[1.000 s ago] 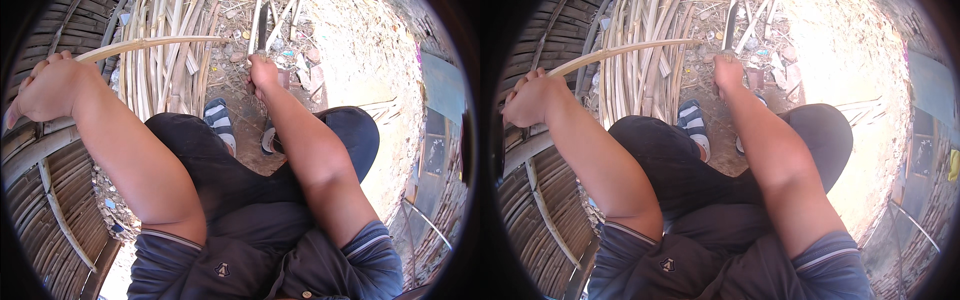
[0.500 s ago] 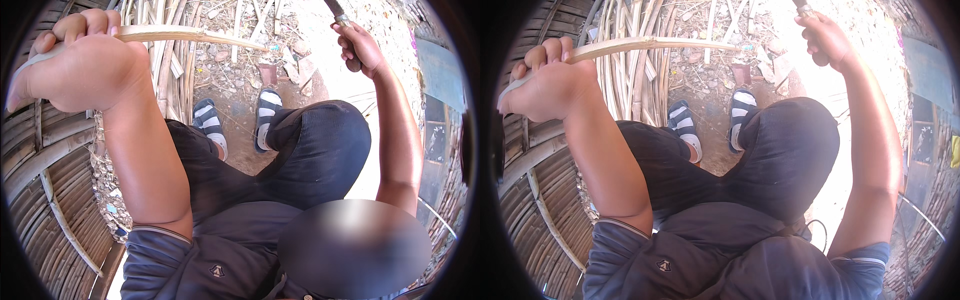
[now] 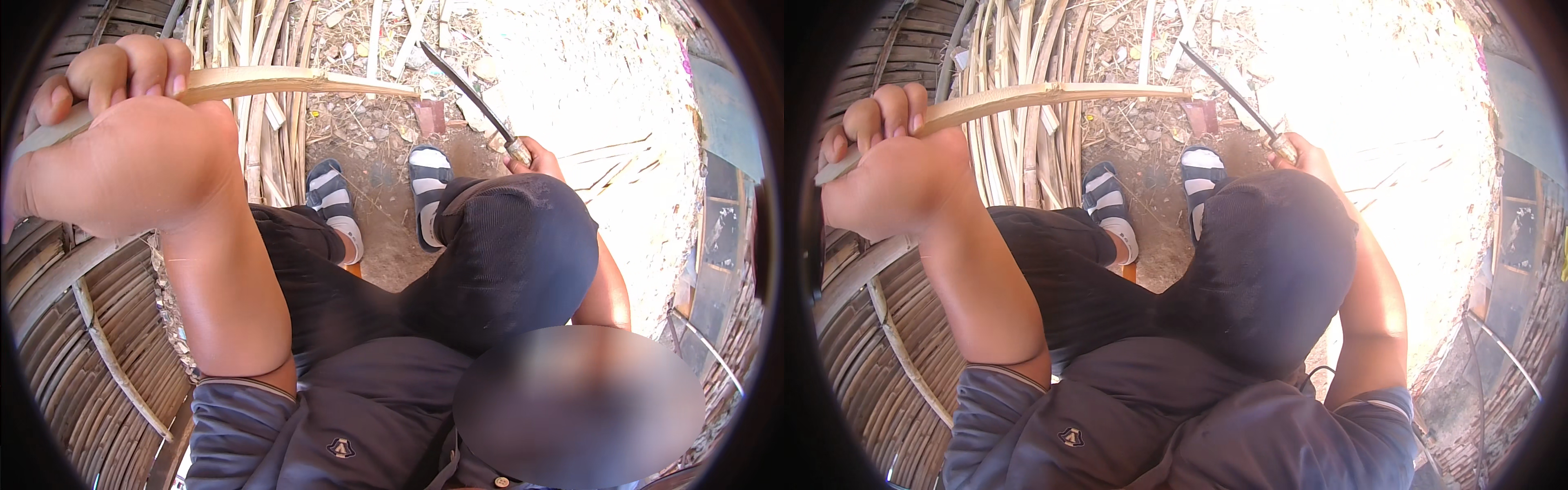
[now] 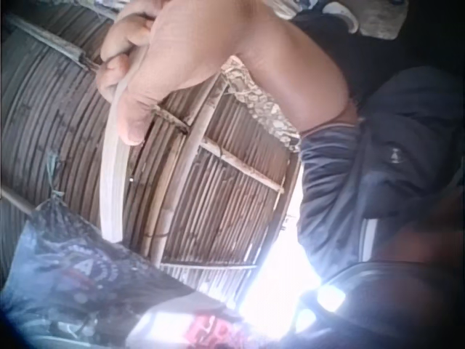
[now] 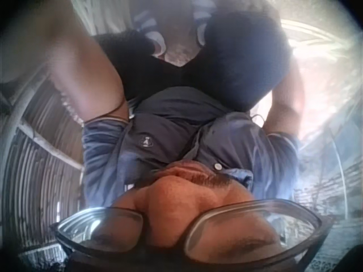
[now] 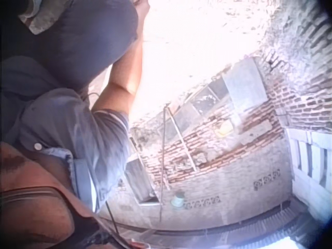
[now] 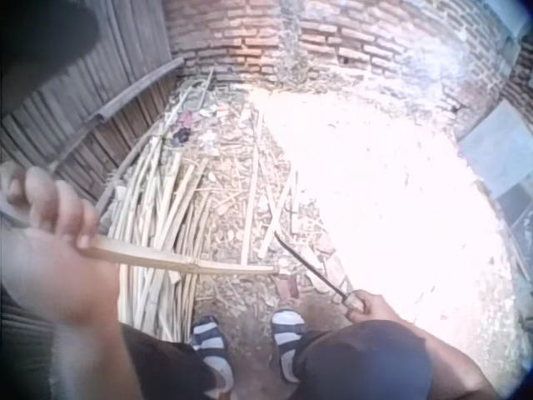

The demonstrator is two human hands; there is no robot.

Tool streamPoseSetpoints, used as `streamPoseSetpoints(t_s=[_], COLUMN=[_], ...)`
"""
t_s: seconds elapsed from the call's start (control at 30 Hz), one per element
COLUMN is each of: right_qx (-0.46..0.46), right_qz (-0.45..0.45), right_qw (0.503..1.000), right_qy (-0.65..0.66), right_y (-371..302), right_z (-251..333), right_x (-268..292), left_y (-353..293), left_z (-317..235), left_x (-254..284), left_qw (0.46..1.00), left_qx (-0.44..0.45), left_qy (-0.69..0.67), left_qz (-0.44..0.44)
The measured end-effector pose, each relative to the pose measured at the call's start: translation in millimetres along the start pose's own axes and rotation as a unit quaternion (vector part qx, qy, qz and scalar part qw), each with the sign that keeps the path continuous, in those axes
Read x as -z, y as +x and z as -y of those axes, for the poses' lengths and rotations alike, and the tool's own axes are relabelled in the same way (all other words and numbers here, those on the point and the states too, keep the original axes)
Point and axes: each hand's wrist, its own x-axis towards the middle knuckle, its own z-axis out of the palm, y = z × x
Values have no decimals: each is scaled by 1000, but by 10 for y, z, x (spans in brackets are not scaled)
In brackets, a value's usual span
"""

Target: The person uses a knife to shave and smooth long strips of bamboo, holding them by hand and sliding the blade along the surface.

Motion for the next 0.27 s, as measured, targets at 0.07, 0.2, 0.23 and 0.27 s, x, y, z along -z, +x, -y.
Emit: streamPoseSetpoints(t_s=[0.07, 0.2, 0.23, 0.27], right_qx=[-25, -43, -50, -37], right_qz=[-3, -30, -38, -36], right_qw=[997, 986, 986, 991], right_qy=[79, 157, 154, 125], right_y=[-16, 31, 18, 19], right_z=[5, -323, -327, -376], right_x=[-114, -275, -272, -263], left_y=[61, 286, 267, 174], left_z=[-109, -252, -260, -216], left_x=[58, 331, 298, 210], left_qw=[999, 999, 999, 1000], left_qx=[-6, 7, 8, 6], left_qy=[38, 36, 30, 20], left_qz=[-16, 11, 10, 0])
